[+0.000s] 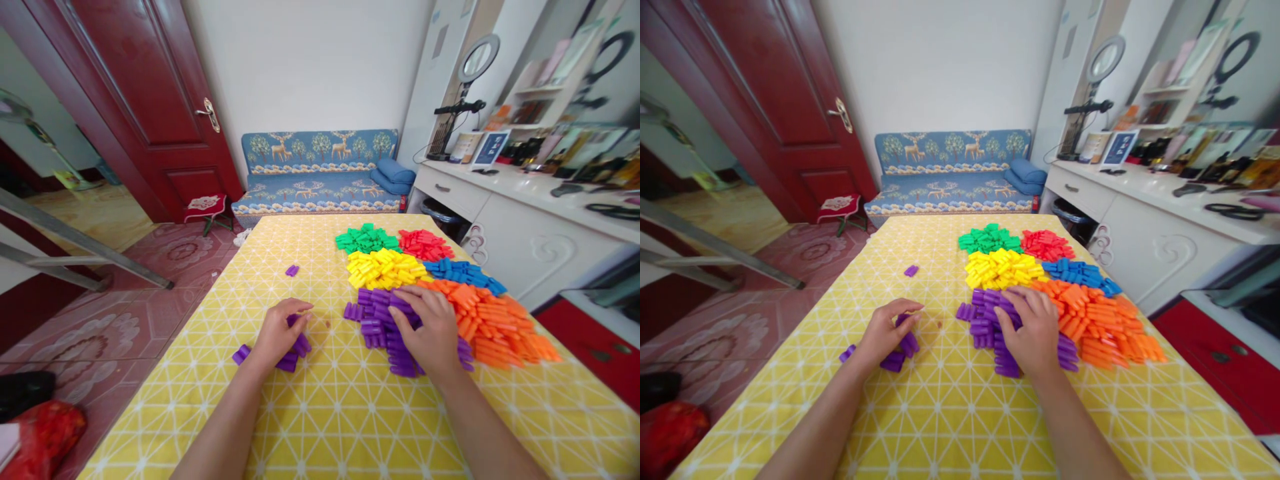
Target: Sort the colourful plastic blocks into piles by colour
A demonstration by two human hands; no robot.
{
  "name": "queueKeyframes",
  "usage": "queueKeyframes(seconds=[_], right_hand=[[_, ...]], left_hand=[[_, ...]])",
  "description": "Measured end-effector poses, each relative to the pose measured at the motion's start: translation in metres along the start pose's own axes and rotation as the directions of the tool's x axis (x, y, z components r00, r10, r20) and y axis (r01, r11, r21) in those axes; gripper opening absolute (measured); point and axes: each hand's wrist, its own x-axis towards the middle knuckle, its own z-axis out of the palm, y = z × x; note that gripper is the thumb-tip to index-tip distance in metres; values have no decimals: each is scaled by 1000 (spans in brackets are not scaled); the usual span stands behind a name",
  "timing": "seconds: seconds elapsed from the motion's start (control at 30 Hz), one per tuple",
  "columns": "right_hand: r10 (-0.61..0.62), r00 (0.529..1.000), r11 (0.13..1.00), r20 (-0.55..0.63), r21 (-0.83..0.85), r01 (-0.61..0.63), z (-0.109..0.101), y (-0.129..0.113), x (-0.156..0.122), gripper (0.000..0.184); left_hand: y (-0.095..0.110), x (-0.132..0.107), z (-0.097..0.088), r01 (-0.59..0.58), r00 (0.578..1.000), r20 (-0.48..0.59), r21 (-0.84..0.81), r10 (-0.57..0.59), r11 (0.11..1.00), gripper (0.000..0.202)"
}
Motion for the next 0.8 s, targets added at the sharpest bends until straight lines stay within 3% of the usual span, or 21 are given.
queueKeyframes(seconds=[0.07, 0.13, 0.27, 0.4, 0.5, 0.6, 0.8], right_hand=[[-84, 996, 984, 17, 157, 80, 6, -21, -6, 22], [-195, 974, 936, 115, 318, 150, 14, -44, -13, 24], [-354, 874, 866, 334, 471, 170, 34, -73, -27, 33], [-331, 812, 883, 481, 462, 86, 46, -72, -34, 40], [-277, 799, 895, 534, 447, 12, 49, -67, -35, 40], [-278, 785, 896, 554, 445, 3, 51, -65, -36, 40], [-283, 779, 897, 559, 443, 8, 50, -68, -36, 35]], left_hand=[[-3, 2, 0, 3, 999, -33, 12, -3, 1000, 18], [-6, 9, -1, 10, 997, -71, 40, -7, 999, 20], [-15, 38, -3, 31, 995, -102, 172, -14, 985, 34], [-34, 74, 2, 138, 990, -40, 363, -132, 922, 55], [-48, 88, 11, 149, 982, 34, 476, -187, 867, 48], [-55, 90, 18, 126, 982, 61, 503, -180, 855, 33], [-51, 79, 11, 124, 985, 46, 497, -169, 859, 33]])
